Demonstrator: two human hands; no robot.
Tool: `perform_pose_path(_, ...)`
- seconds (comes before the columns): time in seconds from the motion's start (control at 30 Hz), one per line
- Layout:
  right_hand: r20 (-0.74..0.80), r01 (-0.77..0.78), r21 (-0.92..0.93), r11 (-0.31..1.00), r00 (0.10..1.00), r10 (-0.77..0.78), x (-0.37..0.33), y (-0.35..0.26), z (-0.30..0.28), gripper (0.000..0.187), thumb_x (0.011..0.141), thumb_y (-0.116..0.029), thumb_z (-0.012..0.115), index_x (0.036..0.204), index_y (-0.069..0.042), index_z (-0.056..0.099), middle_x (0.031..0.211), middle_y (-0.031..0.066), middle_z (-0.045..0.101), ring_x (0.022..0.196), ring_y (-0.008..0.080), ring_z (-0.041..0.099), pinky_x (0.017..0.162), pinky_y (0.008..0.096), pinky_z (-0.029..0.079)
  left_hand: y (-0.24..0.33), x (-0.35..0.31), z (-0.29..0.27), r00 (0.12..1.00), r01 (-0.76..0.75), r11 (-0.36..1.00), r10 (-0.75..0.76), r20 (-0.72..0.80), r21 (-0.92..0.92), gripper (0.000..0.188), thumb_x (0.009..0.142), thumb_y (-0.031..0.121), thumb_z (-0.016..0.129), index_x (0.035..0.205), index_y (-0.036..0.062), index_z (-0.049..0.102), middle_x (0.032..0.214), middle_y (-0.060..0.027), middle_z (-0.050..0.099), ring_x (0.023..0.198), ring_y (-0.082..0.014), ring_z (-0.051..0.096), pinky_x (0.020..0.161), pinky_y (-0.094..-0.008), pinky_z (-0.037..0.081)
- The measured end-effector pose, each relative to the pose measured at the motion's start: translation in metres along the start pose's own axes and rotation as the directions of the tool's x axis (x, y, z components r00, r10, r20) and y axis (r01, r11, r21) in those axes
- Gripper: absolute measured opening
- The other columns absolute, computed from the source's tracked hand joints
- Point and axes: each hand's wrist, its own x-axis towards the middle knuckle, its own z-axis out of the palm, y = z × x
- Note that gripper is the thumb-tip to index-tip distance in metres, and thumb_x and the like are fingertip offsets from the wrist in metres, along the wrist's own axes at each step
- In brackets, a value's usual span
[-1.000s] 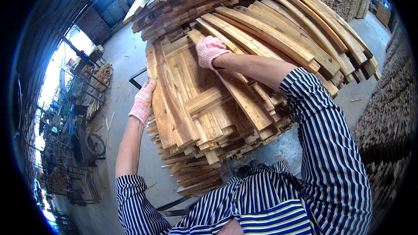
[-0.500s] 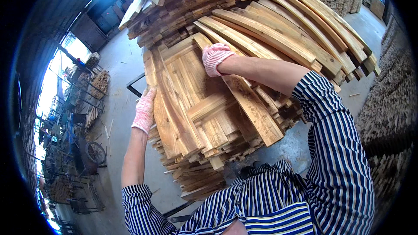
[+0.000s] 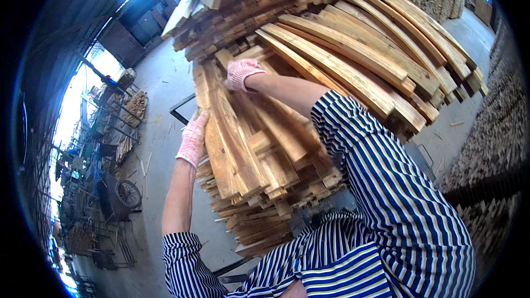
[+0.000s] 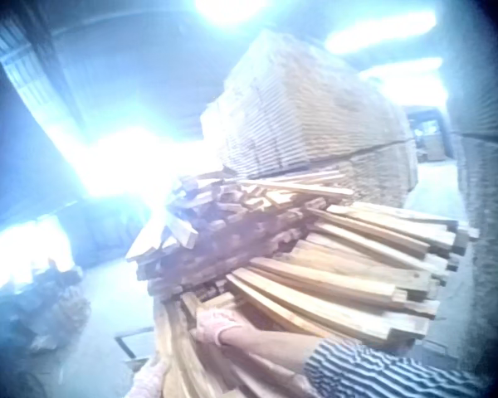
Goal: The person repeatedly picks up wooden planks from a pile and stacks them onto a growing stack. They handle the planks by hand, aligning them and placing them one by one or in small groups to build a neat pile.
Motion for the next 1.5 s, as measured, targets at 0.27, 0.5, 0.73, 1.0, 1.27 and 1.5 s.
perform_pose_path(0.27, 0.089, -0.104, -0.108, 0.989, 0.989, 0.114, -0.025, 0.022, -0.024, 0.048, 0.089, -0.023, 0.055, 0.131, 0.000, 0.051, 0.108, 0.0179, 0.068, 0.097, 0.0320, 0.068, 0.083, 0.0465, 0.053, 0.003, 0.000, -0.002, 0.997, 0.066, 0.998, -0.067, -0.023, -0.024, 0.061, 0.099, 0.025, 0.060, 0.151, 0.0031, 0.035, 0.134, -0.0126, 0.057, 0.114, -0.0225, 0.059, 0.095, -0.0357, 0.051)
perform_pose_path(0.5, -0.147, -0.211, -0.496, 0.842, 0.977, 0.158, -0.052, 0.107, -0.050, 0.034, 0.078, -0.018, 0.073, 0.107, -0.001, 0.071, 0.114, 0.0202, 0.067, 0.111, 0.0305, 0.064, 0.079, 0.0459, 0.057, -0.005, 0.010, -0.011, 0.992, 0.122, 0.991, -0.123, -0.007, -0.045, 0.058, 0.099, 0.027, 0.059, 0.149, 0.0060, 0.038, 0.133, -0.0111, 0.058, 0.112, -0.0218, 0.061, 0.094, -0.0342, 0.052)
perform_pose_path(0.73, -0.323, -0.075, -0.402, 0.913, 0.944, -0.064, -0.044, 0.079, -0.013, 0.029, 0.096, -0.027, 0.054, 0.097, -0.007, 0.075, 0.092, 0.0167, 0.073, 0.083, 0.0294, 0.072, 0.068, 0.0412, 0.058, -0.005, 0.017, -0.006, 0.997, 0.067, 0.998, -0.067, -0.028, -0.004, 0.057, 0.099, 0.027, 0.058, 0.148, 0.0065, 0.039, 0.131, -0.0131, 0.059, 0.108, -0.0234, 0.064, 0.089, -0.0381, 0.057)
perform_pose_path(1.0, -0.001, -0.013, -0.174, 0.985, 1.000, 0.013, -0.048, 0.097, -0.020, 0.055, 0.093, -0.040, 0.049, 0.124, 0.005, 0.053, 0.113, 0.0258, 0.066, 0.105, 0.0380, 0.066, 0.088, 0.0454, 0.053, -0.016, 0.017, -0.009, 0.997, 0.038, 0.999, -0.038, -0.063, 0.003, 0.051, 0.100, 0.029, 0.058, 0.143, 0.0066, 0.046, 0.123, -0.0123, 0.064, 0.101, -0.0221, 0.068, 0.083, -0.0377, 0.060)
perform_pose_path(1.27, 0.048, 0.045, 0.303, 0.952, 0.997, -0.062, -0.027, 0.053, 0.013, 0.075, 0.091, -0.056, 0.044, 0.140, 0.002, 0.044, 0.133, 0.0305, 0.056, 0.122, 0.0429, 0.056, 0.104, 0.0437, 0.044, -0.006, 0.024, -0.006, 0.994, 0.106, 0.994, -0.104, 0.036, -0.040, 0.053, 0.099, 0.026, 0.061, 0.144, 0.0020, 0.047, 0.133, -0.0099, 0.059, 0.115, -0.0188, 0.059, 0.095, -0.0331, 0.050)
perform_pose_path(1.5, -0.088, -0.207, -0.344, 0.916, 0.978, 0.189, -0.070, 0.144, -0.068, 0.044, 0.085, -0.029, 0.064, 0.120, -0.002, 0.057, 0.103, 0.0253, 0.067, 0.096, 0.0412, 0.068, 0.077, 0.0508, 0.055, -0.009, 0.032, -0.020, 0.990, 0.141, 0.989, -0.142, 0.009, 0.038, 0.054, 0.101, 0.030, 0.055, 0.148, 0.0106, 0.040, 0.134, -0.0132, 0.058, 0.110, -0.0251, 0.065, 0.089, -0.0436, 0.058)
